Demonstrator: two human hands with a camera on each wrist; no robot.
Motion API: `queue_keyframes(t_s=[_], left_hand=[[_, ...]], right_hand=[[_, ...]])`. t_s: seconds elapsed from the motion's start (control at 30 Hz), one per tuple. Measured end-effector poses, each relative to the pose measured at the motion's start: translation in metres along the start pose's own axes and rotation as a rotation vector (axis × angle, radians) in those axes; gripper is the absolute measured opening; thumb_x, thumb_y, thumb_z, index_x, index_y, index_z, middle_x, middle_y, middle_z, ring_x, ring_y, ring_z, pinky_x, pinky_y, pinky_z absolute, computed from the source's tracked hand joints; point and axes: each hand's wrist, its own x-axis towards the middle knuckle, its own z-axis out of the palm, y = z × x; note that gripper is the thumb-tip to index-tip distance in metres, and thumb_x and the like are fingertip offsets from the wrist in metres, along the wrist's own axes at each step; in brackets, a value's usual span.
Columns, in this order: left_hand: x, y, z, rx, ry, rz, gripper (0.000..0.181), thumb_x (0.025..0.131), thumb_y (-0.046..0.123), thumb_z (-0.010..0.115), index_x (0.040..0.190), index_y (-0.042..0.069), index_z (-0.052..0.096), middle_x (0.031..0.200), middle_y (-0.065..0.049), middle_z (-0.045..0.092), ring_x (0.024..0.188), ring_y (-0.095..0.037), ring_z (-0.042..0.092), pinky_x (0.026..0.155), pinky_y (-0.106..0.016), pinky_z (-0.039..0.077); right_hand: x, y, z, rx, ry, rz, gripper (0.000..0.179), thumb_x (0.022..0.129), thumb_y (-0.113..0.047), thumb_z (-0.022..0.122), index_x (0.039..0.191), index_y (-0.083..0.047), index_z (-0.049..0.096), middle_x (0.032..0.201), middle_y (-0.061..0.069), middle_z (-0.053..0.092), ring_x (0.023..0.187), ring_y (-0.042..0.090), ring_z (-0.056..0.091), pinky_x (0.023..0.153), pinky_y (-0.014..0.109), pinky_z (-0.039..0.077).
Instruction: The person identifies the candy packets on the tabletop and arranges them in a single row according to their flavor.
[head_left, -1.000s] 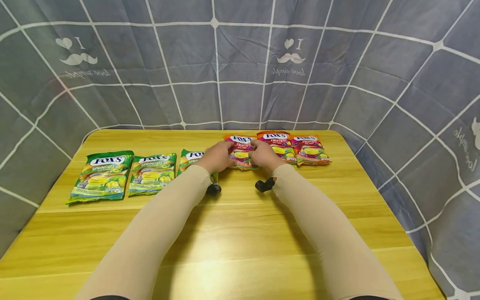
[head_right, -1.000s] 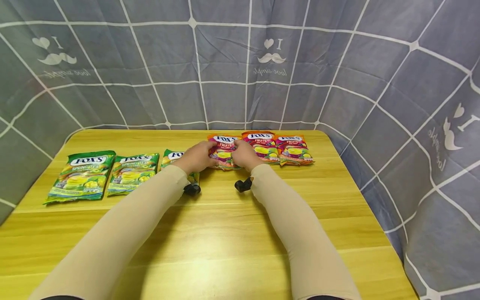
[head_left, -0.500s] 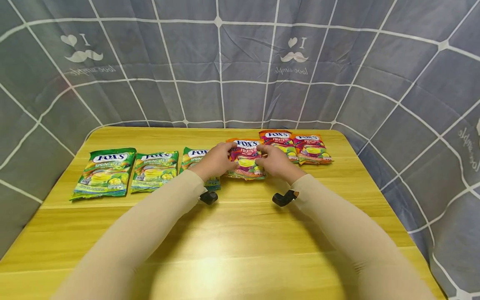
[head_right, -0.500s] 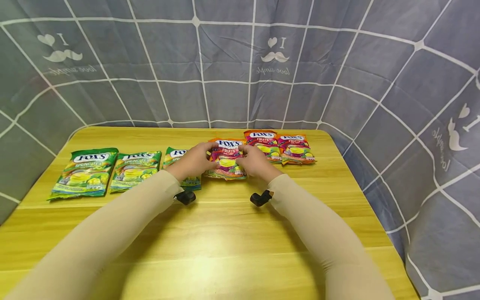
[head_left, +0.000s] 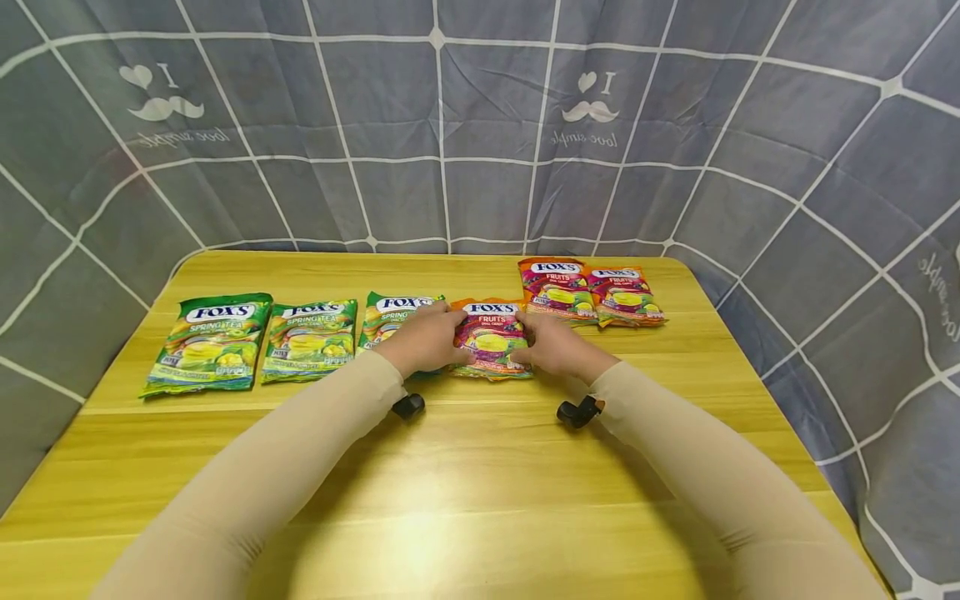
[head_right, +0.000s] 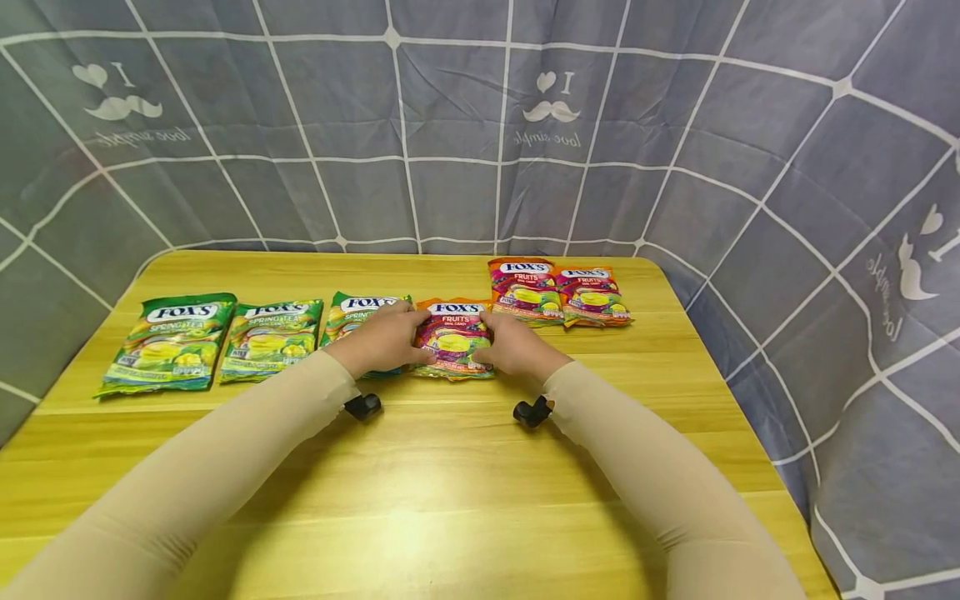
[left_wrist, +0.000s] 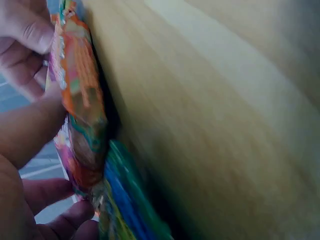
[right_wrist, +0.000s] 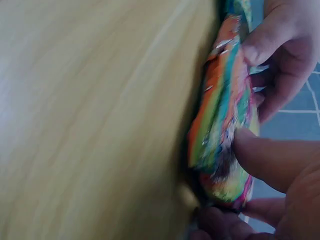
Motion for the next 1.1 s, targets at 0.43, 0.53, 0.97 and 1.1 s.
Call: queue_keyframes(t_s=[0.43, 0.53, 0.97, 1.1], left_hand=[[0.002, -0.006, -0.001, 0.037, -0.091, -0.037, 0.087, 0.096, 0.061, 0.069, 0.166, 0.020, 0.037, 0.173, -0.018, 0.029, 0.160, -0.048, 0.020, 0.128, -0.070, 0.015], [0.003, -0.005, -0.002, 0.039, -0.098, -0.042, 0.088, 0.096, 0.061, 0.070, 0.166, 0.019, 0.037, 0.172, -0.017, 0.031, 0.160, -0.047, 0.022, 0.128, -0.069, 0.015], [0.005, -0.002, -0.003, 0.041, -0.097, -0.055, 0.088, 0.096, 0.060, 0.070, 0.165, 0.018, 0.038, 0.171, -0.016, 0.034, 0.159, -0.046, 0.024, 0.128, -0.067, 0.019], [0.003, -0.002, -0.003, 0.050, -0.104, -0.052, 0.087, 0.096, 0.059, 0.070, 0.166, 0.017, 0.037, 0.170, -0.017, 0.035, 0.159, -0.046, 0.026, 0.128, -0.065, 0.020]], right_hand=[[0.009, 0.014, -0.006, -0.038, -0.117, -0.020, 0.079, 0.102, -0.034, 0.072, 0.168, -0.020, 0.031, 0.094, 0.005, 0.058, 0.071, 0.017, 0.048, 0.066, 0.029, 0.041], [0.009, 0.013, -0.007, -0.036, -0.132, -0.006, 0.080, 0.101, -0.034, 0.072, 0.168, -0.022, 0.030, 0.094, 0.008, 0.059, 0.072, 0.019, 0.048, 0.068, 0.032, 0.041], [0.011, 0.014, -0.011, -0.008, -0.143, -0.026, 0.078, 0.102, -0.032, 0.072, 0.168, -0.024, 0.031, 0.091, 0.004, 0.055, 0.073, 0.017, 0.044, 0.072, 0.032, 0.040], [0.012, 0.015, -0.009, 0.014, -0.146, -0.021, 0.078, 0.101, -0.029, 0.073, 0.167, -0.025, 0.032, 0.090, 0.005, 0.056, 0.066, 0.016, 0.044, 0.064, 0.029, 0.038]])
